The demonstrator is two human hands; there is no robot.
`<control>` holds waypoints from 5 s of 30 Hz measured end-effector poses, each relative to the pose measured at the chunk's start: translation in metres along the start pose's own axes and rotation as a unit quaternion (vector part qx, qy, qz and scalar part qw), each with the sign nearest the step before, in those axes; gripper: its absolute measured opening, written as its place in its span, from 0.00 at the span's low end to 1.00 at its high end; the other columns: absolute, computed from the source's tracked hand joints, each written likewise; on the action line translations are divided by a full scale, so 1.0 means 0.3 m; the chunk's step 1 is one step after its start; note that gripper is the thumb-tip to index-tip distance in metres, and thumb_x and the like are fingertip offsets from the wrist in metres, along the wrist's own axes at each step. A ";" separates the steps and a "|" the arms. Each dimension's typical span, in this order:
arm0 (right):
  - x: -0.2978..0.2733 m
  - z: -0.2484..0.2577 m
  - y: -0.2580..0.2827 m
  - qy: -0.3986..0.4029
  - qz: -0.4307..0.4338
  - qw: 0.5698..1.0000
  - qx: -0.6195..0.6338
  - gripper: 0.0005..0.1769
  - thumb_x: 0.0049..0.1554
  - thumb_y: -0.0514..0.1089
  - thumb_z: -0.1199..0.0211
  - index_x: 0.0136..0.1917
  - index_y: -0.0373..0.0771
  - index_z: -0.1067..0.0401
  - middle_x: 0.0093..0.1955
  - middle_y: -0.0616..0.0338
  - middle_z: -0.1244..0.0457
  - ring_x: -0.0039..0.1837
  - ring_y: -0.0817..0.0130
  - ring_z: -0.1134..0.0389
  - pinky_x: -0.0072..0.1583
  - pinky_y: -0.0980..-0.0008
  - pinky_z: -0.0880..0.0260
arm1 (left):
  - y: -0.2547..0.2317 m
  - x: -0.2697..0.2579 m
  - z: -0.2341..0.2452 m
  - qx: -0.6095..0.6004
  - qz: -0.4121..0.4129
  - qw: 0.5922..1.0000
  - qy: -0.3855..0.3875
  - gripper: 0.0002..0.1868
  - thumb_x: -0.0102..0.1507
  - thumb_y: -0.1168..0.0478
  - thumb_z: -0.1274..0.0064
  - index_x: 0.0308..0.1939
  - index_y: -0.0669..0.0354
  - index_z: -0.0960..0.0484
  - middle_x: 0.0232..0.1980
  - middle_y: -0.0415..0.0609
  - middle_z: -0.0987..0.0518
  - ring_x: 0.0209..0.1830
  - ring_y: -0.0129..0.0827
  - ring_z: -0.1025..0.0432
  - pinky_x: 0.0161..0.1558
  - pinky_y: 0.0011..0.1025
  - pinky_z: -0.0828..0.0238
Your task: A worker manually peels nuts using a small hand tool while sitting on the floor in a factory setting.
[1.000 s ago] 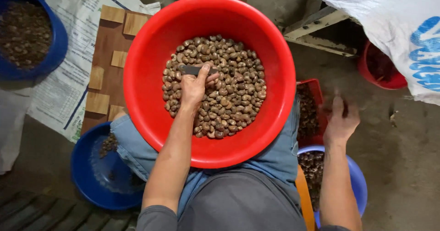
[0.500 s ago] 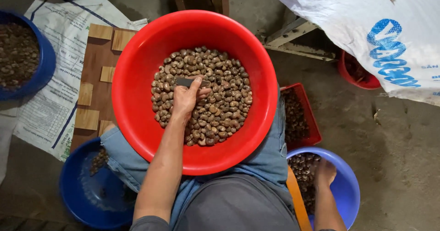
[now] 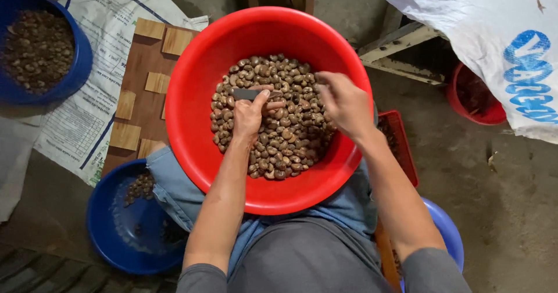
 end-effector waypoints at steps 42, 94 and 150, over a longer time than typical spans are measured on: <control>0.027 -0.364 -0.056 0.152 -0.257 0.772 0.562 0.26 0.63 0.38 0.35 0.73 0.31 0.34 0.48 0.47 0.30 0.43 0.62 0.24 0.47 0.63 0.16 | -0.099 -0.060 -0.093 0.031 -0.147 0.989 0.005 0.12 0.75 0.59 0.45 0.59 0.59 0.13 0.58 0.55 0.13 0.57 0.36 0.19 0.60 0.41 0.17; 0.032 -0.277 0.017 0.190 -0.100 0.953 0.212 0.23 0.68 0.42 0.43 0.74 0.33 0.38 0.64 0.35 0.37 0.67 0.32 0.35 0.63 0.26 0.30 | 0.007 0.002 -0.009 0.050 -0.065 0.997 -0.008 0.16 0.74 0.53 0.43 0.59 0.61 0.14 0.58 0.62 0.15 0.60 0.52 0.20 0.56 0.48 0.16; -1.739 0.096 -0.887 0.145 -0.609 0.768 -0.134 0.32 0.61 0.59 0.42 0.66 0.30 0.27 0.61 0.37 0.31 0.61 0.41 0.31 0.61 0.53 0.32 | -0.003 0.011 -0.040 0.262 0.077 0.961 -0.053 0.18 0.70 0.57 0.46 0.61 0.59 0.14 0.33 0.46 0.11 0.14 0.23 0.34 0.16 0.23 0.37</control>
Point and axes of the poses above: each hand's wrist, its own x-axis towards the middle knuckle, its own z-axis out of the back of the hand, y = z × x, the point moved 1 cm from there along x, towards the middle knuckle
